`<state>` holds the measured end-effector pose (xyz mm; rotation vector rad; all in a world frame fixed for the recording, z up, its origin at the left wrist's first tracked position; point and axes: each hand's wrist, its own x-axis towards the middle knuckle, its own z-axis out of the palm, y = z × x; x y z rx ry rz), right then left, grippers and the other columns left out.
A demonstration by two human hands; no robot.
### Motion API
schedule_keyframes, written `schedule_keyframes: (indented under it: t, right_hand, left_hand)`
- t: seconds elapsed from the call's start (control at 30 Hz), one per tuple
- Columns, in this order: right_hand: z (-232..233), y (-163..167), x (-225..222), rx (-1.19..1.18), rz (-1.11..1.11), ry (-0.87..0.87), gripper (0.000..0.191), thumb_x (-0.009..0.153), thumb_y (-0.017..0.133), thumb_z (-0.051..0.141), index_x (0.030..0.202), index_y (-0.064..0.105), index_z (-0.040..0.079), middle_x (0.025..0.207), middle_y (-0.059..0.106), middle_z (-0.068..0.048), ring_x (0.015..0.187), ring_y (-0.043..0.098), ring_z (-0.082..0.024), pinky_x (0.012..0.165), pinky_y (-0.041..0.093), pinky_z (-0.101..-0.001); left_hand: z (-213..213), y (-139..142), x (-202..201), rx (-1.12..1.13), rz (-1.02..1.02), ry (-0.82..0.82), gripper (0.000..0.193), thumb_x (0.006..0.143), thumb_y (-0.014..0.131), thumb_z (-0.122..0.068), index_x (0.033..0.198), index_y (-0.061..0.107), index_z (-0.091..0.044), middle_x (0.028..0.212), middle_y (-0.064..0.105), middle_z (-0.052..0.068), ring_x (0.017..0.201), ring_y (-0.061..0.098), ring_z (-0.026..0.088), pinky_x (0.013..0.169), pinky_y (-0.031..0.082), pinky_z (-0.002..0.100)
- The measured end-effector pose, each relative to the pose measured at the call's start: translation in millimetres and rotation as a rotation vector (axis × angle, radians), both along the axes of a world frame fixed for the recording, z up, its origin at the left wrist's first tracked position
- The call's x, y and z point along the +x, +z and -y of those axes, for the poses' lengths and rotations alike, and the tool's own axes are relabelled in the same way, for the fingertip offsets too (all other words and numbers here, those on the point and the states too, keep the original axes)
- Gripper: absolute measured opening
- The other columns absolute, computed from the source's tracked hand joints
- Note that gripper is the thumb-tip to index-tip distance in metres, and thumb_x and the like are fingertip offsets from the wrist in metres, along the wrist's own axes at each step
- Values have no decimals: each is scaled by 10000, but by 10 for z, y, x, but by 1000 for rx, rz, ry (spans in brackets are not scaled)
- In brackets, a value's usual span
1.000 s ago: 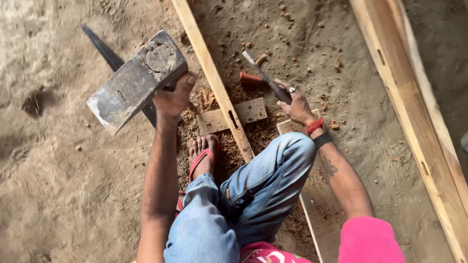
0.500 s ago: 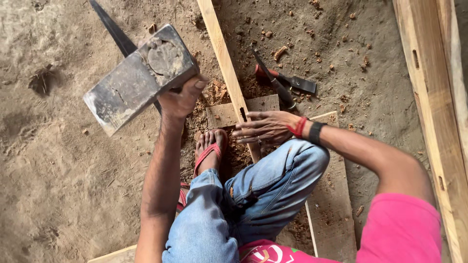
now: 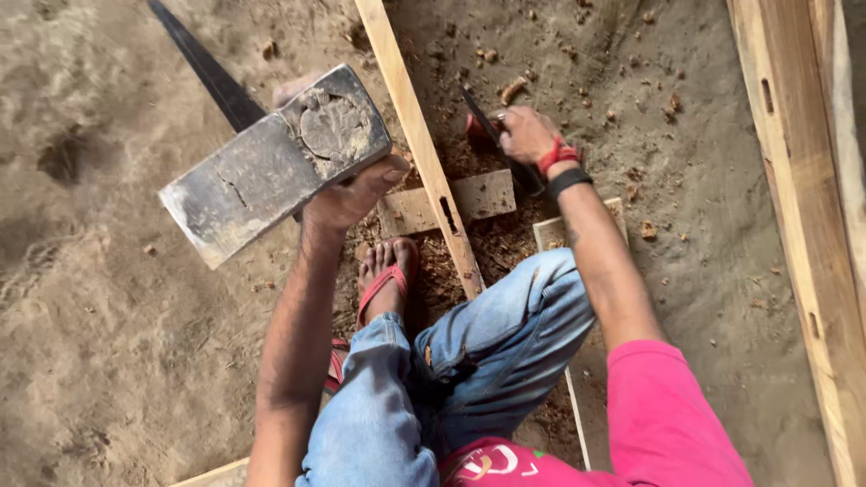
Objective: The person sits on the ground beside a large curved wooden frame and uses a chisel and a heavy mallet to chop and pare a slot in the wood. They reposition the chisel repeatedly, strike it with the mallet, and at one point pick up a hand saw before resuming chiseling.
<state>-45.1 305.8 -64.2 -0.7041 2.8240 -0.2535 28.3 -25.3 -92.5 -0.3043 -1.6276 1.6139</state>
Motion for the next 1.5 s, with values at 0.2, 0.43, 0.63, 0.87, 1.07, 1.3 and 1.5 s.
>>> schedule_keyframes:
  t: [0.2, 0.43, 0.63, 0.87, 1.07, 1.3, 1.5]
  right_hand:
    - [115, 85, -27, -131, 177, -40, 279, 972, 650, 273, 1191, 678, 103, 1128, 685, -215, 1066, 633, -431, 894, 528, -509]
    - [263, 419, -50, -43, 240, 80, 312, 840, 670, 164, 1143, 739, 173, 1049, 742, -177, 1008, 692, -386, 870, 573, -492]
    - [331, 454, 17, 350, 154, 4, 416, 783, 780, 271, 1158, 669, 131, 1178, 662, -168, 1010, 676, -402, 806, 571, -520]
    - [-25, 379, 77, 275, -60, -156, 435, 762, 780, 356, 1117, 707, 115, 1259, 640, -188, 1141, 640, -376, 949, 545, -509]
    - [-51, 94, 101, 128, -26, -130, 436, 811, 767, 267, 1200, 681, 91, 1245, 638, -157, 1168, 608, -357, 959, 525, -500]
    - [-183, 59, -180, 43, -640, -234, 453, 860, 691, 173, 1261, 623, -27, 999, 633, -174, 764, 641, -248, 470, 550, -295]
    - [-82, 644, 45, -788, -596, -439, 204, 1011, 750, 253, 1023, 624, 94, 786, 648, -10, 668, 675, -116, 613, 609, -312]
  left_hand:
    - [-101, 309, 16, -1525, -1415, -12, 811, 973, 418, -620, 1516, 296, -31, 1554, 302, 162, 1391, 403, 345, 844, 635, 523]
    - [-286, 1169, -200, -2407, -1662, 840, 305, 1098, 625, -295, 1311, 707, -93, 1190, 766, 91, 1089, 755, 191, 940, 659, 341]
    - [-340, 955, -209, -2444, -1623, 596, 359, 1052, 604, -338, 1265, 720, -74, 1209, 773, 121, 1054, 766, 197, 889, 661, 348]
    - [-421, 501, 14, -2336, -1705, 554, 469, 1031, 583, -407, 1359, 616, -74, 1353, 659, 123, 1226, 618, 217, 1042, 530, 363]
    - [-154, 634, 200, -2687, -1371, 869, 368, 920, 806, -334, 1103, 699, -33, 980, 736, 68, 886, 714, 174, 768, 622, 331]
    - [-173, 931, -30, -3063, -1055, 1790, 808, 829, 820, -571, 1360, 447, -90, 1174, 531, 64, 1111, 592, 185, 910, 581, 353]
    - [-112, 870, 26, -2771, -1144, 1493, 634, 907, 857, -476, 1315, 531, -116, 1078, 642, 32, 987, 673, 152, 852, 599, 327]
